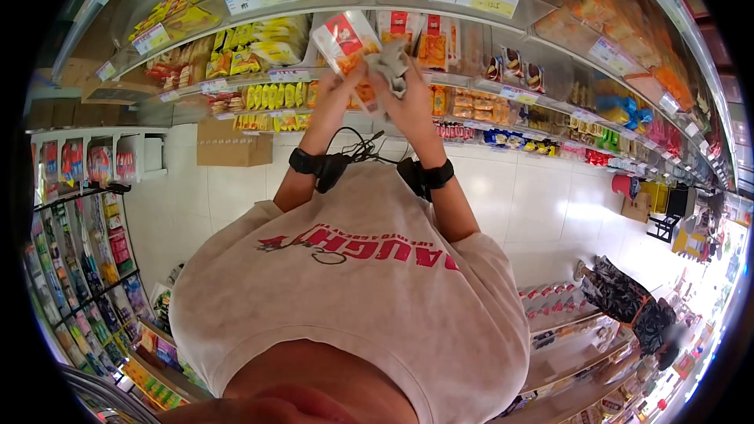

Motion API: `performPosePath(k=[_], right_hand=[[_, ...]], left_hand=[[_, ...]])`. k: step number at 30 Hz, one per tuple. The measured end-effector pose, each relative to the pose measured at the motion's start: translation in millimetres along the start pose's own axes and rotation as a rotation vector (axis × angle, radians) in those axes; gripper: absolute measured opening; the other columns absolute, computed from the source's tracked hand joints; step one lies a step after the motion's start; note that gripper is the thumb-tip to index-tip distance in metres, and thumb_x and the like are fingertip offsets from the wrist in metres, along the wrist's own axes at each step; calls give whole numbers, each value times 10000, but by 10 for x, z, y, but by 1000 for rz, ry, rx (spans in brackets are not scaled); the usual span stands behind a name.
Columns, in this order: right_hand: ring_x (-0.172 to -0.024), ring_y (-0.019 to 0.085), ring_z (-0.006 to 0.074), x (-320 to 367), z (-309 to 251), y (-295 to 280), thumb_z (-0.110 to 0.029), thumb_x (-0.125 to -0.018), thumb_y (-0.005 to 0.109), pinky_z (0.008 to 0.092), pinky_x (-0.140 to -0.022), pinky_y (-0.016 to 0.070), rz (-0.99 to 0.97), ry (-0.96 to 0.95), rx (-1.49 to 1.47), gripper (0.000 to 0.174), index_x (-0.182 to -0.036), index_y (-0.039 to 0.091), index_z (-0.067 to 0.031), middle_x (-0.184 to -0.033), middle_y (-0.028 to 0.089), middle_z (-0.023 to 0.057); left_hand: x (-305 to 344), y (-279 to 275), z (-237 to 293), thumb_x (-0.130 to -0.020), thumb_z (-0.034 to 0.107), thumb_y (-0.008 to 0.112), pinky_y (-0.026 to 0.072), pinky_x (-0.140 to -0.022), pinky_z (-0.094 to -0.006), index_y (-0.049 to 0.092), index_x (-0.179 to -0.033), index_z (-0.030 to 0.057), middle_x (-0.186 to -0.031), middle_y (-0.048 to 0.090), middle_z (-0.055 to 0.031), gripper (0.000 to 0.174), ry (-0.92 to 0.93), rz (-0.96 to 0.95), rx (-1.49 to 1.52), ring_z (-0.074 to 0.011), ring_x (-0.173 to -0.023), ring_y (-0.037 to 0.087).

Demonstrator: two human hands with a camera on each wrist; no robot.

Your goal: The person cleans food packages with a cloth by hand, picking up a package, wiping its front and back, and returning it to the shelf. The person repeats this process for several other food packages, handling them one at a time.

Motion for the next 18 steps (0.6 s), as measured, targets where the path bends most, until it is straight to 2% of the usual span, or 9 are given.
performPosePath(k=[1,4,5,8,9,10,13,16,18], right_hand=[[-1011,664,376,15,-36,51,-200,-904,694,387,-859,524,-33,75,-100,437,-1223,571,72,-1114,660,251],[-819,709,312,90,170,238,-196,-884,708,358,-755,544,-66,-32,76,464,-1218,565,93,-954,709,208],[-789,708,272,100,302,295,-192,-880,707,347,-741,537,-63,-28,-12,410,-1177,607,72,-914,712,204],[-796,694,217,84,280,312,-174,-898,689,332,-734,527,-159,112,-41,330,-1132,643,54,-932,718,183],[-802,665,171,44,75,259,-150,-926,662,313,-735,516,-65,66,-141,259,-1098,667,44,-932,725,151],[-810,655,159,46,98,244,-149,-935,656,309,-741,513,-21,77,-160,257,-1099,665,47,-933,724,142],[-832,635,141,-28,210,183,-178,-961,651,300,-762,506,85,137,-230,286,-1132,649,52,-943,719,113],[-808,637,140,-18,253,240,-224,-964,662,299,-752,508,23,17,-222,320,-1147,641,38,-900,707,92],[-808,637,130,47,478,164,-251,-963,666,293,-741,509,110,297,-362,326,-1143,642,20,-897,699,80]], left_hand=[[-11,-87,16,-969,301,677,489,-736,-239,668,-1111,2,-955,692,-16,331,10,38,1,-73,-849,617],[-34,-273,150,-960,256,691,492,-712,-229,688,-1064,6,-906,706,-14,271,49,105,-16,-72,-778,632],[-35,-293,218,-962,249,688,492,-709,-228,688,-1065,1,-909,712,-21,269,69,105,-37,-74,-780,637],[-47,-331,271,-969,224,678,479,-709,-218,684,-1059,-11,-931,713,-31,252,78,65,42,-63,-829,628],[-24,-274,314,-971,220,674,476,-710,-216,683,-1052,-11,-931,710,-29,245,56,50,102,-59,-837,621],[6,-242,322,-974,217,671,472,-710,-213,682,-1044,-12,-931,707,-27,239,32,34,163,-55,-845,614],[36,-210,217,-979,205,661,459,-697,-207,678,-1040,-12,-931,701,-17,226,8,-79,23,-44,-864,601],[74,-337,197,-980,199,656,454,-675,-210,673,-1059,-16,-937,704,-23,229,43,-33,-12,-42,-832,598],[105,-448,171,-981,199,654,446,-655,-211,674,-1064,-7,-917,704,-21,223,-28,-36,-43,-39,-792,588]])
Point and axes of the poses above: each hand's wrist, its own x-axis away from the middle knuckle, its own y-axis out of the palm, z = x × y, the point moved 7 cm from there along -x, towards the middle knuckle
